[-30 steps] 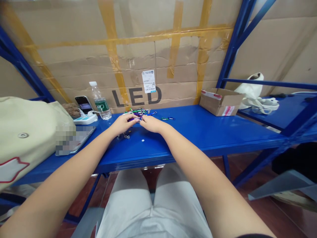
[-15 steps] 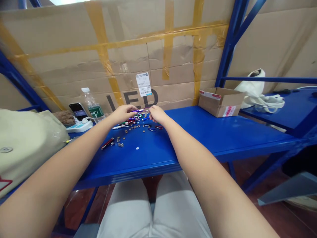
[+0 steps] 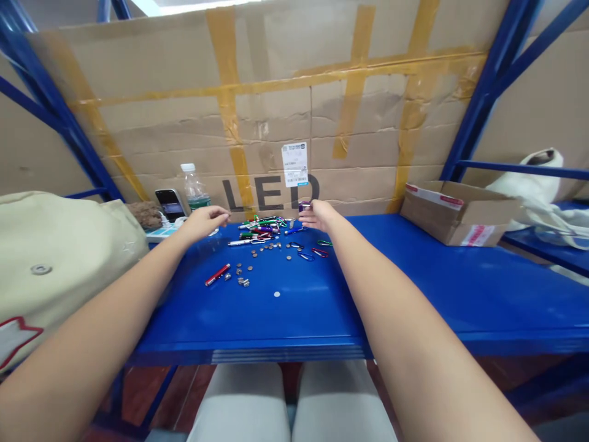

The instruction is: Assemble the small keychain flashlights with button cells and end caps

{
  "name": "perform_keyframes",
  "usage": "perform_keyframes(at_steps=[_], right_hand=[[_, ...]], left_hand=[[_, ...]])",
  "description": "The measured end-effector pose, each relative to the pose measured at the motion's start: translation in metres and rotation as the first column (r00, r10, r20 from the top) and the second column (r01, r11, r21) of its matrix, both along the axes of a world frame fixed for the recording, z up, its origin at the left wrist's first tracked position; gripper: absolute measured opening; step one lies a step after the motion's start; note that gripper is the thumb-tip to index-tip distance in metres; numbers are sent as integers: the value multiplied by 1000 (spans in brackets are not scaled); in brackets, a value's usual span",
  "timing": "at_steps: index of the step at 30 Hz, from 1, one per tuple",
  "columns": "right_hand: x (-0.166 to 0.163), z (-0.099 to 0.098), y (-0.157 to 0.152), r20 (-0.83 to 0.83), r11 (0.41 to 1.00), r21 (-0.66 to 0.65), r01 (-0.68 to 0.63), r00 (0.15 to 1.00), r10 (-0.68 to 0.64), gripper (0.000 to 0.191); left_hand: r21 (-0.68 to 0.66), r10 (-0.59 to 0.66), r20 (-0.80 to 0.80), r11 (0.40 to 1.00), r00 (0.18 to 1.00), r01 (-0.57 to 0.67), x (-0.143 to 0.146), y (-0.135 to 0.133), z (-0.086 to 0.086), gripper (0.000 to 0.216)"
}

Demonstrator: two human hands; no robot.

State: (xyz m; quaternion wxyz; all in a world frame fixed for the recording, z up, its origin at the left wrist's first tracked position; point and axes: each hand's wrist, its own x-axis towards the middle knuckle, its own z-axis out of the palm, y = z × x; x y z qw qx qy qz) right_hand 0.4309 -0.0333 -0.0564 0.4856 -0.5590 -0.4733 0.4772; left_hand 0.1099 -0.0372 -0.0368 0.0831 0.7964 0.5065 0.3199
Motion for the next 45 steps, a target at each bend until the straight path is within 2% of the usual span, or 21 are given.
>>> perform_keyframes(at_steps=[4,9,12,16,19,21,23,25,26,28,29,32,35,42,45], right_hand=[[-10,-6,9,26,1000,-20,-2,1000,2,25],[-19,-13,11,87,998,-1,55,995,-55,20],[-18,-17,12,201,992,23,126,971,-128,19],[-10,-19,15,413,979,76,189,888,-203,18],[-7,-16,14,633,969,190,159,735,-245,17],[-12,-12,11,747,955,290,61,609,-266,15],[-24,-7,6,804,934,335,-121,553,-217,19],[-41,-5,1,881,851,339,-401,452,-138,25],[-51,-5,0,906,803,336,-492,401,-133,28],[-69,-8,-1,947,730,292,-618,293,-130,31],[-77,-10,0,959,720,270,-639,243,-144,31],[-89,-13,4,970,746,242,-621,144,-195,25],[-89,-11,8,972,782,231,-578,111,-206,23],[-99,-7,13,972,808,234,-541,144,-184,32],[-111,-8,15,975,851,216,-479,149,-164,27]], left_hand=[[-68,-9,-138,998,990,0,-15,3,-16,22],[-105,-63,-305,994,950,33,-10,4,-22,25],[-104,-117,-369,991,922,84,-3,4,-24,28],[-96,-157,-411,987,898,129,9,8,-27,29],[-68,-160,-456,987,875,146,20,17,-25,30],[-50,-158,-487,987,859,153,26,24,-23,31],[-35,-154,-519,987,841,160,30,31,-20,31],[-41,-174,-534,983,827,180,32,37,-17,31],[-59,-196,-526,979,828,194,33,40,-17,30],[-105,-241,-487,970,840,218,33,43,-17,29],[-122,-253,-465,967,848,222,32,44,-17,28],[-133,-258,-434,966,863,222,31,46,-20,27],[-137,-268,-435,963,860,230,30,48,-21,28],[-81,-225,-500,974,836,214,31,52,-22,24],[-35,-200,-573,975,795,220,33,50,-21,23]])
